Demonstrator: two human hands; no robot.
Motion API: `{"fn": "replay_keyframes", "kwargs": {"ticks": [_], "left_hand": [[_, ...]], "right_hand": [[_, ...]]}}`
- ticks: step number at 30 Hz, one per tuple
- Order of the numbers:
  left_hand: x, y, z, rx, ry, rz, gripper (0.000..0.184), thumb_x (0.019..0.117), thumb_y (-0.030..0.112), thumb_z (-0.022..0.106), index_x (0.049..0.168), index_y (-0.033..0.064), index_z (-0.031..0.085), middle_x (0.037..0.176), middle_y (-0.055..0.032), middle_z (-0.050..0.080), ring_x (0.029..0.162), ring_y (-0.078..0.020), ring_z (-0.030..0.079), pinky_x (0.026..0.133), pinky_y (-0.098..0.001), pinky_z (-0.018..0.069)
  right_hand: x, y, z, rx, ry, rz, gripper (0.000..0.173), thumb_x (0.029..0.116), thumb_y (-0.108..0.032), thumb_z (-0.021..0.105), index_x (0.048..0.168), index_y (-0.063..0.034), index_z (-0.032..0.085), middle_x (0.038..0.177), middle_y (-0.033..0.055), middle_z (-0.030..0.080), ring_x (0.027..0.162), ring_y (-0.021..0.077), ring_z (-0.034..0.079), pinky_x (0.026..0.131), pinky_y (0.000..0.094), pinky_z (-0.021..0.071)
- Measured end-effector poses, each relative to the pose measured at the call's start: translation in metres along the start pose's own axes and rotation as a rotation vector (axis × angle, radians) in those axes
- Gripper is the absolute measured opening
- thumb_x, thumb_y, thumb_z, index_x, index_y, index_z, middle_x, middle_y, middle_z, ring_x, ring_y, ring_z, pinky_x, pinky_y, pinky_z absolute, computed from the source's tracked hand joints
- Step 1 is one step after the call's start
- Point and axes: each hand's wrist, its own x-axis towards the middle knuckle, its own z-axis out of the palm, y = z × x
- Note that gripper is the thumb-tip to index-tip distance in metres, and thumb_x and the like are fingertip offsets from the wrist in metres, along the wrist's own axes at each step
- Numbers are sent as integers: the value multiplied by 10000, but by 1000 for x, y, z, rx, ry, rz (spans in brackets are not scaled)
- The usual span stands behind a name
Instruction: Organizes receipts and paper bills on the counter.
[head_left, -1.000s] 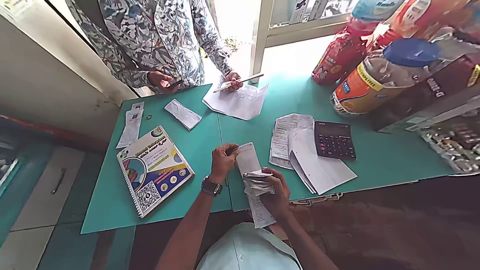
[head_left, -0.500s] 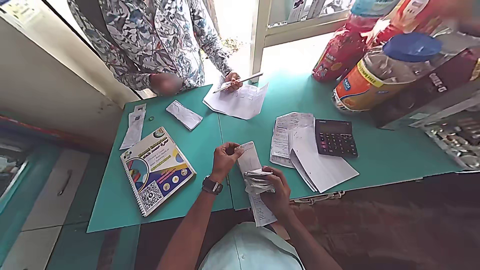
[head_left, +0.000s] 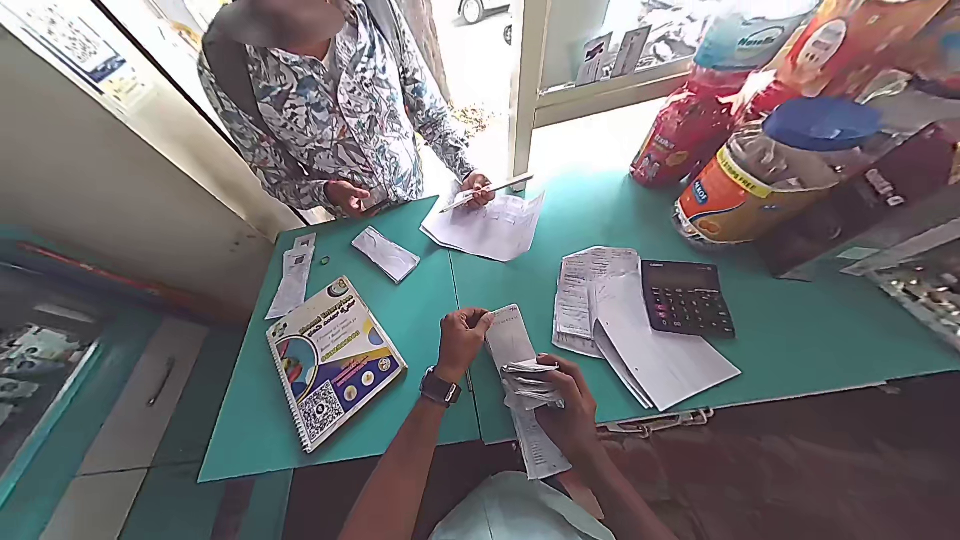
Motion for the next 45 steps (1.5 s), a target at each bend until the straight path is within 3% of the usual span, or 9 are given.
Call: {"fn": "replay_keyframes", "kwargs": {"ticks": [11, 16, 20, 24, 28, 31, 36, 40, 45], "left_hand": [[8, 0, -5, -402, -59, -263, 209, 1031, 102, 590, 1016, -74, 702, 857, -139, 735, 743, -186, 731, 736, -369, 637], [-36, 19, -14, -162, -203, 141, 198, 971, 121, 650, 1059, -44, 715, 954, -79, 742, 848, -94, 715, 811, -291, 609], [-75, -2, -9, -254, -251, 450, 162, 974, 101, 659, 1020, -24, 751, 1060, -102, 756, 1041, -125, 714, 965, -317, 584], [-75, -15, -15, -495, -346, 359, 370, 1065, 279, 521, 1009, -3, 753, 1092, -101, 764, 1115, -180, 703, 1036, -396, 542], [-46, -16, -12, 47, -11, 136, 279, 1029, 170, 546, 1180, 16, 722, 1070, -123, 744, 944, -196, 721, 894, -381, 586], [-19, -25, -8, 321, -33, -38, 402, 1026, 189, 552, 1410, 84, 610, 1237, -206, 622, 1053, -318, 632, 943, -462, 523], [-14, -27, -6, 248, -46, -54, 286, 1025, 228, 564, 1216, 111, 742, 1161, -175, 641, 1036, -276, 627, 933, -424, 518], [-29, -23, -3, 70, 87, 230, 199, 943, 164, 680, 1057, 30, 771, 1052, -156, 694, 895, -187, 681, 809, -320, 578], [-70, -16, -6, -158, -49, 519, 123, 934, 76, 703, 1003, 5, 776, 1019, -104, 744, 1002, -103, 704, 925, -269, 582]], "right_hand": [[0, 1, -2, 1, -12, -18, 281, 868, -142, 741, 1112, -127, 600, 1191, 96, 637, 1130, 166, 639, 979, 291, 553], [-3, 3, -1, 107, 18, 13, 592, 883, -162, 779, 1366, -268, 453, 1197, -20, 681, 1157, 121, 646, 1029, 300, 525], [-3, 2, -4, 4, 51, -94, 262, 886, -205, 777, 1117, -212, 654, 1183, 12, 653, 1175, 143, 610, 1032, 303, 511], [0, 2, -5, 55, -31, -96, 226, 905, -215, 758, 1088, -229, 627, 1446, 24, 546, 1425, 223, 453, 1187, 428, 402], [-3, 7, -3, 78, -51, -133, 196, 924, -157, 729, 1096, -141, 636, 1143, 57, 730, 1175, 223, 666, 1067, 397, 524], [-3, 7, -4, 73, -57, -134, 211, 916, -147, 732, 1103, -140, 634, 1139, 57, 727, 1179, 226, 663, 1065, 401, 528], [-3, 7, -6, 99, -54, -117, 272, 917, -146, 723, 1164, -161, 609, 1158, 50, 716, 1188, 219, 654, 1059, 392, 530], [-4, 6, -4, 132, -48, -32, 511, 887, -161, 756, 1339, -237, 530, 1173, -16, 712, 1173, 145, 657, 1044, 332, 536], [-3, 2, -6, 16, -13, -100, 235, 907, -222, 753, 1121, -241, 656, 1262, 5, 612, 1264, 153, 557, 1087, 315, 473]]}}
